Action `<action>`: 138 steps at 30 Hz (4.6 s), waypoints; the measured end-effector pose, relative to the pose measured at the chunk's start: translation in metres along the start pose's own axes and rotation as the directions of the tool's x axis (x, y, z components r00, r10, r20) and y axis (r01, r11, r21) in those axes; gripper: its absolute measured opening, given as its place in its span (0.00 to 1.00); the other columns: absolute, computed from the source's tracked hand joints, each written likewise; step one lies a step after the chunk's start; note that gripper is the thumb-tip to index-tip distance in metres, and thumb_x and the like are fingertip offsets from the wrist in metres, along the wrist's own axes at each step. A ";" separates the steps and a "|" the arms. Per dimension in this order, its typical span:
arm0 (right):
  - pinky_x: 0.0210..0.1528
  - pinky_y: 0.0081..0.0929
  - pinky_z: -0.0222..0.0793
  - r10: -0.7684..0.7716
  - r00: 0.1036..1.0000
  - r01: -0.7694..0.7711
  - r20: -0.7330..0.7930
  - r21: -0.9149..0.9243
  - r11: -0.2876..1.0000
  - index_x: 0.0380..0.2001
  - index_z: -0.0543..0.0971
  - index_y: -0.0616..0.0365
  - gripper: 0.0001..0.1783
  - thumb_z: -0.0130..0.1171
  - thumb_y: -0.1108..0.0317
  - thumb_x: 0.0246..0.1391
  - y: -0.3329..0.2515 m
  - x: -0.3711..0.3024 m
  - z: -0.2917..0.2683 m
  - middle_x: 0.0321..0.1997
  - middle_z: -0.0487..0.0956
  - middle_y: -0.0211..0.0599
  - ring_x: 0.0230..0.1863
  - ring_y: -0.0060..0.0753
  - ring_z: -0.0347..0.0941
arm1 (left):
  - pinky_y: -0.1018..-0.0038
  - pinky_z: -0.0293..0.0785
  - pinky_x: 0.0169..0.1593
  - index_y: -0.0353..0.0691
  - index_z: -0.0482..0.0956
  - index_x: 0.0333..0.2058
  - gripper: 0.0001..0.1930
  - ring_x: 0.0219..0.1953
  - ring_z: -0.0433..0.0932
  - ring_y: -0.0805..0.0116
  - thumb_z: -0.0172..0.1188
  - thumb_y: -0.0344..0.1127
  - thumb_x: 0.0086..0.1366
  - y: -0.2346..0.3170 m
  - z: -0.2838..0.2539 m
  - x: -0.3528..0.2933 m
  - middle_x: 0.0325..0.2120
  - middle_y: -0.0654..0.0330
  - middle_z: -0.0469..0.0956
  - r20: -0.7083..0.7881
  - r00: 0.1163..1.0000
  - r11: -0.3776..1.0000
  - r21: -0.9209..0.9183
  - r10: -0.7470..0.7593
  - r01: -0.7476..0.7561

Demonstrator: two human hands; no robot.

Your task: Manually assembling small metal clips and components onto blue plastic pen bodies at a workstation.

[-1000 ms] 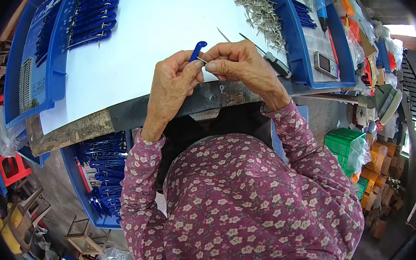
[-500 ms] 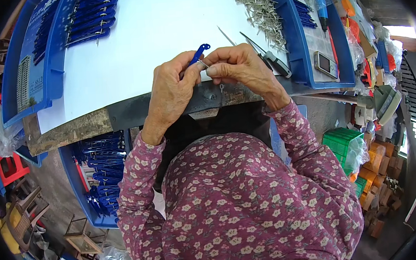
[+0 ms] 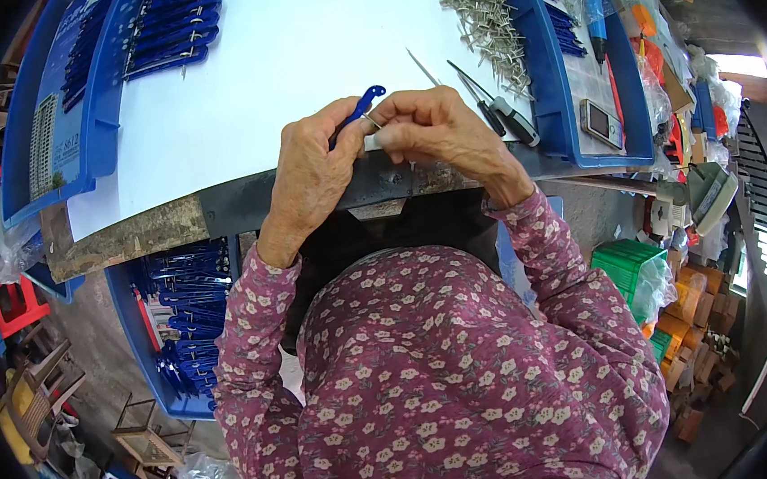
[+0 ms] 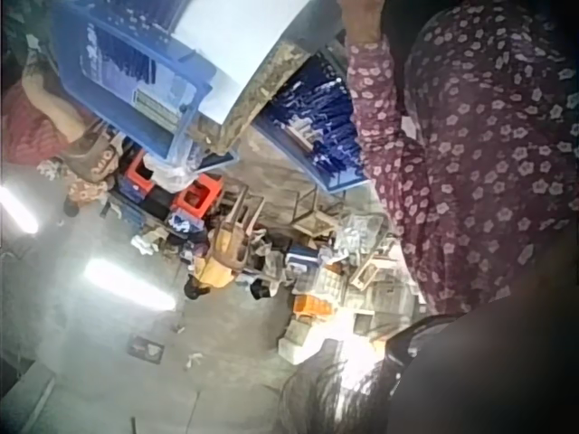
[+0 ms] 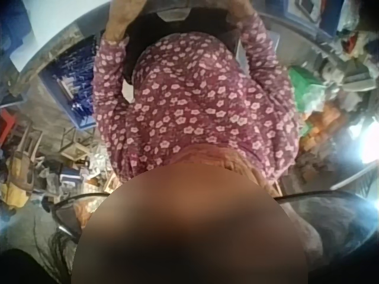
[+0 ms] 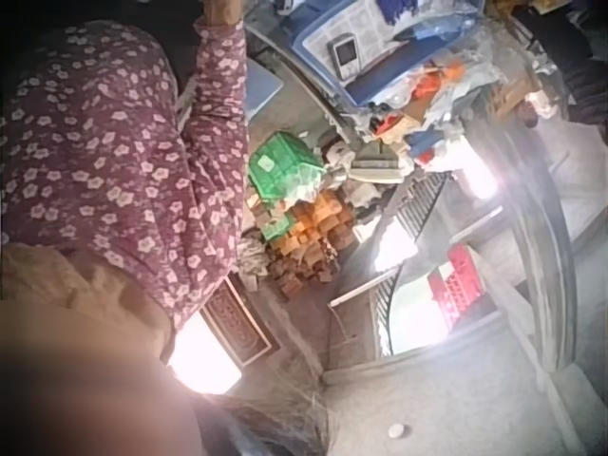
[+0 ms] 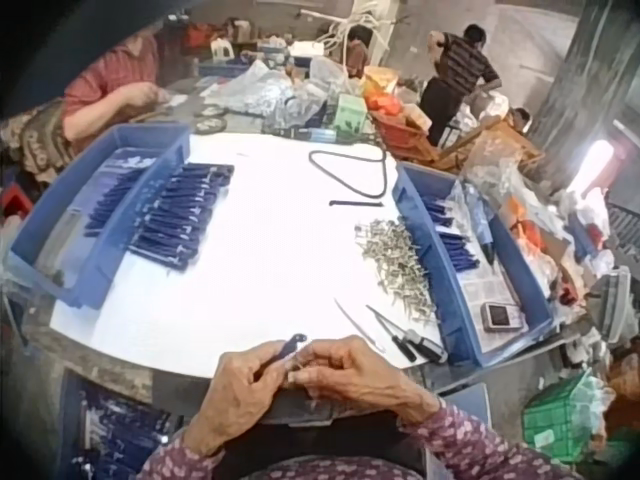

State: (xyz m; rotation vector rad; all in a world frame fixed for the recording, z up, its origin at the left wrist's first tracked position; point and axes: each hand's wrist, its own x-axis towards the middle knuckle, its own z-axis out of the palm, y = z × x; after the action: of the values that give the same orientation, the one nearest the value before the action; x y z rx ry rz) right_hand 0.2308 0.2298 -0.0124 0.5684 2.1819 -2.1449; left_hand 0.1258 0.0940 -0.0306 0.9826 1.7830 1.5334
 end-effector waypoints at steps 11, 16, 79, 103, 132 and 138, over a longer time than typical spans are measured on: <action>0.16 0.08 0.56 0.003 1.000 -0.003 0.028 -0.005 1.000 0.25 0.76 0.63 0.10 0.59 0.65 0.47 0.004 0.009 0.007 0.16 0.73 0.30 0.13 0.13 0.62 | 0.78 0.60 0.20 0.31 0.75 0.34 0.09 0.16 0.63 0.78 0.50 0.30 0.59 -0.009 -0.003 -0.001 0.13 0.60 0.68 -0.020 0.998 0.998 0.011 0.058 -0.058; 0.16 0.07 0.54 0.036 0.991 -0.067 0.130 0.237 0.969 0.30 0.77 0.63 0.14 0.63 0.63 0.44 0.005 0.009 -0.001 0.16 0.72 0.26 0.15 0.11 0.62 | 0.77 0.61 0.21 0.30 0.75 0.34 0.10 0.17 0.64 0.78 0.50 0.30 0.59 -0.005 -0.006 -0.003 0.13 0.60 0.69 0.033 0.999 1.000 0.004 -0.017 0.016; 0.18 0.09 0.53 0.084 0.996 -0.084 0.004 0.039 0.996 0.29 0.77 0.62 0.13 0.61 0.63 0.46 0.003 0.032 0.020 0.19 0.72 0.25 0.16 0.11 0.58 | 0.89 0.55 0.18 0.33 0.74 0.43 0.14 0.16 0.61 0.86 0.51 0.34 0.61 -0.012 -0.032 0.001 0.16 0.70 0.68 0.032 0.992 0.991 -0.056 -0.122 0.124; 0.19 0.06 0.53 -0.032 0.999 0.030 0.019 0.107 0.994 0.28 0.76 0.61 0.11 0.64 0.67 0.43 -0.006 0.032 0.031 0.19 0.71 0.23 0.17 0.09 0.60 | 0.90 0.45 0.15 0.35 0.67 0.34 0.06 0.12 0.54 0.88 0.48 0.32 0.63 -0.013 -0.041 -0.009 0.17 0.63 0.69 0.125 0.987 0.845 -0.513 -0.104 0.155; 0.10 0.09 0.39 0.060 0.960 -0.163 0.274 0.373 0.914 0.32 0.74 0.65 0.16 0.49 0.60 0.56 -0.009 0.028 0.015 0.13 0.65 0.25 0.09 0.09 0.49 | 0.89 0.52 0.17 0.35 0.73 0.33 0.08 0.15 0.59 0.88 0.51 0.34 0.61 0.000 -0.033 -0.009 0.14 0.69 0.67 -0.037 0.997 0.954 -0.292 -0.074 0.060; 0.11 0.09 0.44 0.000 0.995 -0.044 0.097 0.442 0.896 0.31 0.74 0.64 0.11 0.54 0.66 0.53 -0.003 0.020 0.030 0.13 0.66 0.24 0.10 0.11 0.52 | 0.87 0.57 0.20 0.32 0.73 0.34 0.08 0.17 0.61 0.84 0.50 0.32 0.62 0.003 -0.027 -0.012 0.15 0.69 0.67 -0.096 0.995 0.974 -0.225 -0.015 -0.007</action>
State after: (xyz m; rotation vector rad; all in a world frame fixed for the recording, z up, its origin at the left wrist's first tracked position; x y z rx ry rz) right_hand 0.2042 0.2056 -0.0161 0.4867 1.6255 -2.6110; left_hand 0.1110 0.0690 -0.0236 0.8057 1.6291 1.7625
